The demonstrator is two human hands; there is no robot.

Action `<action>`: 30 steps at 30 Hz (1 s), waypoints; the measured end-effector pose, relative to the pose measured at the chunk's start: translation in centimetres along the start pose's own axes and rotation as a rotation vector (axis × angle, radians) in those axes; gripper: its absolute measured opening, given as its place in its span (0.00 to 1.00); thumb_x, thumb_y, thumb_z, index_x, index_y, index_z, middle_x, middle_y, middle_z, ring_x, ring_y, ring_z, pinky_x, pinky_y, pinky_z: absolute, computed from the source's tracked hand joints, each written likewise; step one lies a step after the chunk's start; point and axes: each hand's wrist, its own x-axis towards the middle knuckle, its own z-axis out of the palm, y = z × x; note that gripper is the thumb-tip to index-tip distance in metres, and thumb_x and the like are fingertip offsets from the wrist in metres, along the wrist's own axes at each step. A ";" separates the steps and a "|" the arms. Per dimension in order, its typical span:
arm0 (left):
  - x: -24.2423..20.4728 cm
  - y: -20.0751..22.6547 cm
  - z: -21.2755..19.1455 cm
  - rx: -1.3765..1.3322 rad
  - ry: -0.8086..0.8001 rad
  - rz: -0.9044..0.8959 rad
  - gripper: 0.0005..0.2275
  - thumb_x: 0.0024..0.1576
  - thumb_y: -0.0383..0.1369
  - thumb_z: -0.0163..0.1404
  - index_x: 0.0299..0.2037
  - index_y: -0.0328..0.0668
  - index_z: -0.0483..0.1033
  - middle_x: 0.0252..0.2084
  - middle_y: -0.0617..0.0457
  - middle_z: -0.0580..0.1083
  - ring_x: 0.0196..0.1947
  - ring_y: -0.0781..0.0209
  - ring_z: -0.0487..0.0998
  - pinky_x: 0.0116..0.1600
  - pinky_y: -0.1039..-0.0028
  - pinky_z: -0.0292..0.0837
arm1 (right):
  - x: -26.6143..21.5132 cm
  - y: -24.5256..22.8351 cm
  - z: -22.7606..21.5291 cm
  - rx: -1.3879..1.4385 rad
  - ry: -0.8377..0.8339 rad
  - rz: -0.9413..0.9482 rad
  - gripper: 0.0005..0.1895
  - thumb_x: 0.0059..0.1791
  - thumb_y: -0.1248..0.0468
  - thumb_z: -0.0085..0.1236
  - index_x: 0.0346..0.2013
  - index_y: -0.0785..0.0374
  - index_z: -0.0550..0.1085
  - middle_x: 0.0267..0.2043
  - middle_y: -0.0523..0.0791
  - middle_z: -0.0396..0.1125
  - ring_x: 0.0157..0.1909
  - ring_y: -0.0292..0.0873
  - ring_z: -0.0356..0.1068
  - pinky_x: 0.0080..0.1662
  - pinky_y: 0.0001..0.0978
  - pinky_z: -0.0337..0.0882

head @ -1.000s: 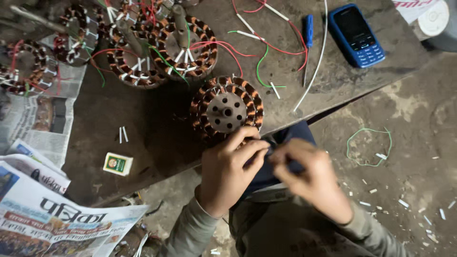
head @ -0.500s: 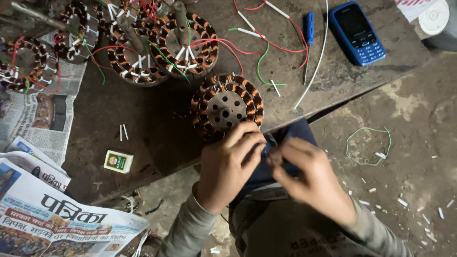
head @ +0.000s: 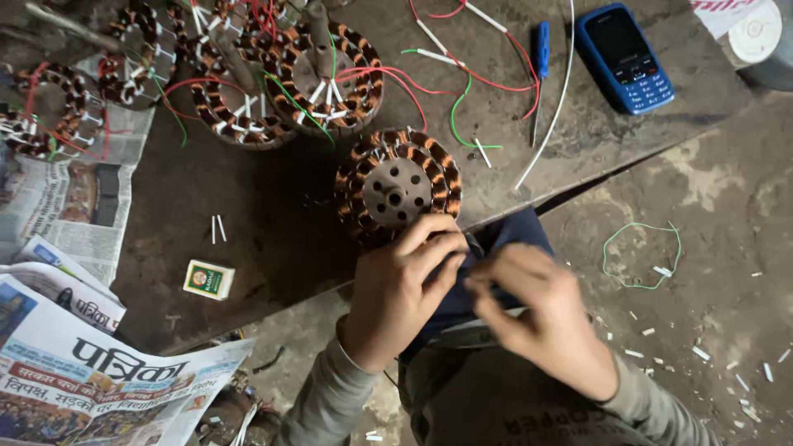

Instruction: The person is assembling a motor stator by hand. They insert white plastic spacers into the copper windings, trim excess wire with scissors, and use a match to heat-shrink the insulation on the wire ends.

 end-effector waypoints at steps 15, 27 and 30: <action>-0.4 -0.3 -0.4 -0.058 0.011 -0.021 0.05 0.59 0.27 0.55 0.44 0.37 0.76 0.49 0.52 0.75 0.41 0.53 0.83 0.43 0.68 0.77 | -2.3 2.4 0.5 0.021 0.119 0.123 0.08 0.39 0.72 0.63 0.31 0.69 0.73 0.32 0.47 0.69 0.35 0.47 0.70 0.40 0.34 0.69; -0.7 -0.5 0.1 -0.055 0.010 -0.041 0.05 0.58 0.28 0.57 0.41 0.39 0.77 0.46 0.53 0.76 0.38 0.53 0.83 0.40 0.68 0.76 | -1.2 1.3 0.5 -0.017 0.209 0.149 0.04 0.46 0.72 0.60 0.33 0.69 0.74 0.32 0.49 0.69 0.35 0.48 0.71 0.40 0.36 0.70; -0.6 -0.4 0.2 -0.012 0.020 -0.005 0.04 0.57 0.27 0.57 0.41 0.40 0.77 0.47 0.52 0.76 0.39 0.53 0.83 0.41 0.68 0.77 | -0.8 1.1 0.5 -0.006 -0.028 0.144 0.07 0.40 0.72 0.63 0.30 0.70 0.74 0.29 0.52 0.68 0.33 0.51 0.71 0.37 0.38 0.69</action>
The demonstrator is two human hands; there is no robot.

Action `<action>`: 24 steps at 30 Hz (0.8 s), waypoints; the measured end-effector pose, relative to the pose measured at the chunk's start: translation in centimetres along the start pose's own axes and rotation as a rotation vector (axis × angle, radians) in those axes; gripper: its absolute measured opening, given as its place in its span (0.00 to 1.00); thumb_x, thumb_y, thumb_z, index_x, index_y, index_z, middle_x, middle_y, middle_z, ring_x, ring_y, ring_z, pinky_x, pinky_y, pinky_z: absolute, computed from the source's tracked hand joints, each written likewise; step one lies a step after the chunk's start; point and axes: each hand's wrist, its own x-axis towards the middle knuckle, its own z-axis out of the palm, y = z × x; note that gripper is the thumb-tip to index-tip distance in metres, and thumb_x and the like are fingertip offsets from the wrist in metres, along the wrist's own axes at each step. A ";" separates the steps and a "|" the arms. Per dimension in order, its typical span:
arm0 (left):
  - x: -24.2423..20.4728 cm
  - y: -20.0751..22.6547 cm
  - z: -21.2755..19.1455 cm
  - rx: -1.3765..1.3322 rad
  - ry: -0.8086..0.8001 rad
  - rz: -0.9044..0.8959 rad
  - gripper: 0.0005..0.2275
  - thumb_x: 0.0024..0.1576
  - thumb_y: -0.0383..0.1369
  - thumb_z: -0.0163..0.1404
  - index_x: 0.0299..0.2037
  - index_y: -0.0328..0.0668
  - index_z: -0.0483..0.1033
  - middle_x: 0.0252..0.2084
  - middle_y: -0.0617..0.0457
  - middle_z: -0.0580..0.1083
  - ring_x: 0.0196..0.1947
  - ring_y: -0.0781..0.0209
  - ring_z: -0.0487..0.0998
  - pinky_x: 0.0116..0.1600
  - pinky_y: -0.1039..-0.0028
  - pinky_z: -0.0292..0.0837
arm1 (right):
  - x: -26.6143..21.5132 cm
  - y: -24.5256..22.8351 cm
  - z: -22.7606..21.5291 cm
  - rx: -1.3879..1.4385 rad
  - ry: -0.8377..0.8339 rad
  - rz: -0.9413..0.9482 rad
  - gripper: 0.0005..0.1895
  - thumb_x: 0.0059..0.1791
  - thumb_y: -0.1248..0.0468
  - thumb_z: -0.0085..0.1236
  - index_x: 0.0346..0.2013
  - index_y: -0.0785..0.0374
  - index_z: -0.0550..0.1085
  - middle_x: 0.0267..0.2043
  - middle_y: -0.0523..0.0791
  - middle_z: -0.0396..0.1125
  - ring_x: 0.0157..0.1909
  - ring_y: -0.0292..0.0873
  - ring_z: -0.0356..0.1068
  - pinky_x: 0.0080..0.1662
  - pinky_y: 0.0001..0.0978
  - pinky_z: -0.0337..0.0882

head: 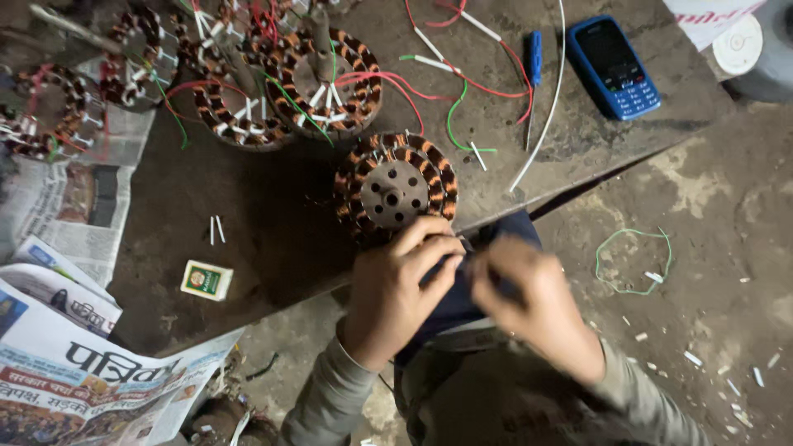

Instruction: The person is assembling a motor stator by hand. They insert white plastic spacers into the copper windings, trim excess wire with scissors, and use a match to heat-shrink the insulation on the wire ends.

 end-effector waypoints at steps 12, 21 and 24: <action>-0.4 -0.2 -0.1 -0.008 0.006 0.013 0.05 0.58 0.26 0.56 0.43 0.38 0.77 0.48 0.52 0.75 0.38 0.54 0.82 0.41 0.69 0.77 | -0.9 1.2 0.9 0.139 0.075 0.111 0.11 0.48 0.66 0.65 0.42 0.69 0.76 0.38 0.45 0.76 0.42 0.34 0.75 0.45 0.29 0.73; -0.6 -0.5 -0.1 0.004 0.010 0.006 0.05 0.60 0.25 0.55 0.45 0.37 0.77 0.48 0.53 0.74 0.37 0.56 0.82 0.41 0.68 0.76 | -1.6 3.3 1.5 0.483 -0.092 0.373 0.07 0.54 0.67 0.56 0.34 0.66 0.69 0.31 0.36 0.59 0.35 0.29 0.53 0.35 0.23 0.57; -0.7 -0.8 -0.2 0.023 -0.005 0.020 0.05 0.61 0.25 0.55 0.46 0.38 0.76 0.49 0.53 0.74 0.38 0.56 0.82 0.41 0.68 0.76 | -1.8 3.3 1.3 0.467 -0.146 0.503 0.08 0.56 0.66 0.55 0.34 0.65 0.68 0.30 0.36 0.55 0.32 0.30 0.50 0.32 0.25 0.54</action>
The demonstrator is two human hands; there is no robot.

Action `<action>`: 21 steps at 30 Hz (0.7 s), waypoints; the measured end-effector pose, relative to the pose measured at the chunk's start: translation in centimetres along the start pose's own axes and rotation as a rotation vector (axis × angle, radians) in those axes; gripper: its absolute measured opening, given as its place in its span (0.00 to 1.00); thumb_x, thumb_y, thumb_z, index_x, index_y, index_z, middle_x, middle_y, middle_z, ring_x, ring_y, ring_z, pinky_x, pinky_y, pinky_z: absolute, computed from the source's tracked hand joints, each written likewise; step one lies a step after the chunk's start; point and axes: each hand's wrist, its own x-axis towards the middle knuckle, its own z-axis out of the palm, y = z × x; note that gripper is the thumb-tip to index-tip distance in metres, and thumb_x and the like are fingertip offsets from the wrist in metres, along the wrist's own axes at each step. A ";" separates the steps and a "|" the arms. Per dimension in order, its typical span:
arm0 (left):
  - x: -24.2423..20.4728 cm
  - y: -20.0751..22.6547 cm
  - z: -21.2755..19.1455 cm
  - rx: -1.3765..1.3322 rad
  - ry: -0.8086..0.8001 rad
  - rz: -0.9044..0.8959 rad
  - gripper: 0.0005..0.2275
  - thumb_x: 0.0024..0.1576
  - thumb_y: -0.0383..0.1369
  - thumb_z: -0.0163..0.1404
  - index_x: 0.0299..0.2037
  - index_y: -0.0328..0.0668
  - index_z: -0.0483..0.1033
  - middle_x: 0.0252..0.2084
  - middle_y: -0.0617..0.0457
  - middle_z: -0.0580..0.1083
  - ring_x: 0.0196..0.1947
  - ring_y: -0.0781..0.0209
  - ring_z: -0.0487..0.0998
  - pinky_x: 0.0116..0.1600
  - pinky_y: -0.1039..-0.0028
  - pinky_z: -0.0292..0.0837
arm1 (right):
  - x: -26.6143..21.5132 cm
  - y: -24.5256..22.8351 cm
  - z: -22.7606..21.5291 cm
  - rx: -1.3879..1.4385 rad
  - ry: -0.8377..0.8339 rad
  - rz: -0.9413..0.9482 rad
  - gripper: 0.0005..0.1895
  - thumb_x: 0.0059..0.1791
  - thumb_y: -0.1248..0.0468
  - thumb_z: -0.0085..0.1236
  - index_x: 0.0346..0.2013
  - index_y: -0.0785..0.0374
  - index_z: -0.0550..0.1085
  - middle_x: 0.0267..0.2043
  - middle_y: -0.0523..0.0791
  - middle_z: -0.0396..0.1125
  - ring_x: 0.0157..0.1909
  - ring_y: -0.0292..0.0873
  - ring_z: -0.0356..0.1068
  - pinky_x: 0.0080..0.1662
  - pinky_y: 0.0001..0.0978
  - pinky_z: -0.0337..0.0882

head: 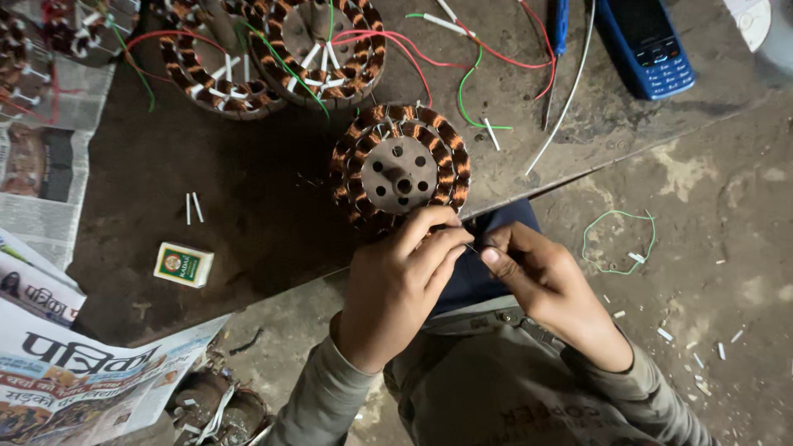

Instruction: The person is assembling a motor stator by hand. They insert white plastic spacers into the copper windings, trim excess wire with scissors, and use a match to heat-shrink the insulation on the wire ends.

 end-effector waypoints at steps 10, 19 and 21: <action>0.0 -0.5 0.1 -0.038 0.004 -0.042 0.09 0.62 0.25 0.54 0.51 0.37 0.75 0.52 0.52 0.74 0.38 0.58 0.83 0.40 0.70 0.77 | 0.1 -1.4 0.2 -0.254 0.096 -0.211 0.09 0.51 0.68 0.59 0.45 0.68 0.72 0.39 0.41 0.71 0.41 0.29 0.67 0.44 0.22 0.68; -0.1 -1.4 0.2 -0.034 0.000 -0.031 0.09 0.61 0.23 0.56 0.50 0.36 0.74 0.55 0.51 0.74 0.38 0.57 0.83 0.41 0.70 0.78 | 0.3 -0.8 0.6 -0.255 0.126 -0.203 0.07 0.51 0.70 0.60 0.41 0.70 0.72 0.39 0.45 0.72 0.41 0.34 0.69 0.44 0.27 0.70; 0.0 -1.6 0.2 -0.043 -0.005 -0.027 0.09 0.61 0.23 0.56 0.49 0.36 0.75 0.55 0.51 0.74 0.38 0.57 0.83 0.41 0.70 0.78 | 0.3 -0.6 0.4 -0.292 0.122 -0.179 0.08 0.51 0.70 0.60 0.42 0.70 0.71 0.38 0.45 0.72 0.39 0.35 0.70 0.43 0.27 0.70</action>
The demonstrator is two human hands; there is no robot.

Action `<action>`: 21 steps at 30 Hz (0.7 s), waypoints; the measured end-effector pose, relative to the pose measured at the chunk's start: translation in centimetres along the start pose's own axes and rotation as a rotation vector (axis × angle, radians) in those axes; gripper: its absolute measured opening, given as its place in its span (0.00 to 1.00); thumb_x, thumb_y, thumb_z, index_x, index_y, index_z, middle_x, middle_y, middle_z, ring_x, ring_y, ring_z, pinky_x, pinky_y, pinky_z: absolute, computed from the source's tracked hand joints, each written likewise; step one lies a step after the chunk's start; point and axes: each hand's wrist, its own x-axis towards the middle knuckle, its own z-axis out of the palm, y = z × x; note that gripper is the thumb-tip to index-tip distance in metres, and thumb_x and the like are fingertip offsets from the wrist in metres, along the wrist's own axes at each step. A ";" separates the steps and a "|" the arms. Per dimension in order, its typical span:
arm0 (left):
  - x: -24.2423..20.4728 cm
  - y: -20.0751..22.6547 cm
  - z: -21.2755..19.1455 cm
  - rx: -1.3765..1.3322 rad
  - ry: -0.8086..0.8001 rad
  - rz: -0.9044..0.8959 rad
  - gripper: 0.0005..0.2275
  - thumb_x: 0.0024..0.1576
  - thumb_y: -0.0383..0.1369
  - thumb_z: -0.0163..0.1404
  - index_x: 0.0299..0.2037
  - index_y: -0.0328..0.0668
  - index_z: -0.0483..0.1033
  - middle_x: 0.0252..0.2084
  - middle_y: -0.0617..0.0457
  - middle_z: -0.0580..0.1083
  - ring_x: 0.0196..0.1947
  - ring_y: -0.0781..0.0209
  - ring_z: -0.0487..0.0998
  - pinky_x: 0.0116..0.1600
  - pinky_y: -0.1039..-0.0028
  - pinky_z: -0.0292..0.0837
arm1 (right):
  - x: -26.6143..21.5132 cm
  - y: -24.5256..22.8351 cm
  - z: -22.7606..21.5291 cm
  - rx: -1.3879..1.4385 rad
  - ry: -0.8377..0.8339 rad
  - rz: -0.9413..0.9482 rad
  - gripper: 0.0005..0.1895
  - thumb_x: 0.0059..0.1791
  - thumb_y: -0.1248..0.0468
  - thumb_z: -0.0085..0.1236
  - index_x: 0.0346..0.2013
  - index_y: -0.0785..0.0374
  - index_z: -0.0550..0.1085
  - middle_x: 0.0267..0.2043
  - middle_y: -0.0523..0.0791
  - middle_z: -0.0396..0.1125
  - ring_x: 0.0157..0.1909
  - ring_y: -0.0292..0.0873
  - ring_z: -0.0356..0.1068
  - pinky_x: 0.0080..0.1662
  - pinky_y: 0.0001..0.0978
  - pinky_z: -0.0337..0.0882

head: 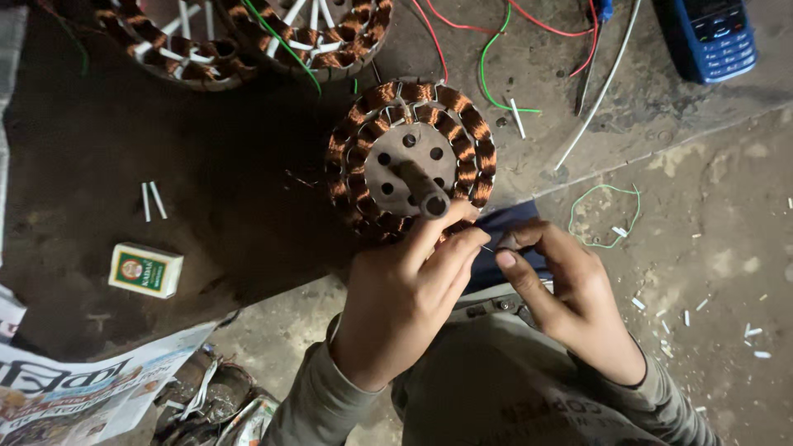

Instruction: The person is assembling a motor stator by hand. They insert white plastic spacers into the copper windings, trim excess wire with scissors, and use a match to heat-shrink the insulation on the wire ends.

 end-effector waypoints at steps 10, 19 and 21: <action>0.3 -0.4 -0.2 -0.002 -0.027 0.004 0.11 0.60 0.24 0.58 0.50 0.37 0.75 0.56 0.50 0.74 0.36 0.58 0.83 0.38 0.71 0.77 | 0.1 -1.2 -0.2 -0.063 0.021 -0.048 0.09 0.48 0.71 0.62 0.40 0.69 0.71 0.38 0.46 0.70 0.40 0.38 0.70 0.45 0.28 0.69; 0.3 -0.1 0.1 -0.031 -0.033 -0.038 0.09 0.59 0.26 0.58 0.48 0.38 0.75 0.55 0.53 0.74 0.35 0.61 0.83 0.39 0.73 0.78 | 0.7 -2.8 -0.1 -0.191 0.079 -0.269 0.07 0.46 0.74 0.63 0.36 0.70 0.73 0.37 0.48 0.70 0.39 0.44 0.71 0.44 0.32 0.69; 0.2 -0.1 0.0 -0.057 -0.032 -0.032 0.08 0.60 0.25 0.58 0.48 0.39 0.75 0.56 0.54 0.74 0.38 0.61 0.83 0.42 0.72 0.78 | 0.9 -2.8 0.1 -0.156 0.139 -0.223 0.06 0.47 0.75 0.63 0.35 0.70 0.73 0.35 0.47 0.70 0.36 0.43 0.70 0.41 0.32 0.68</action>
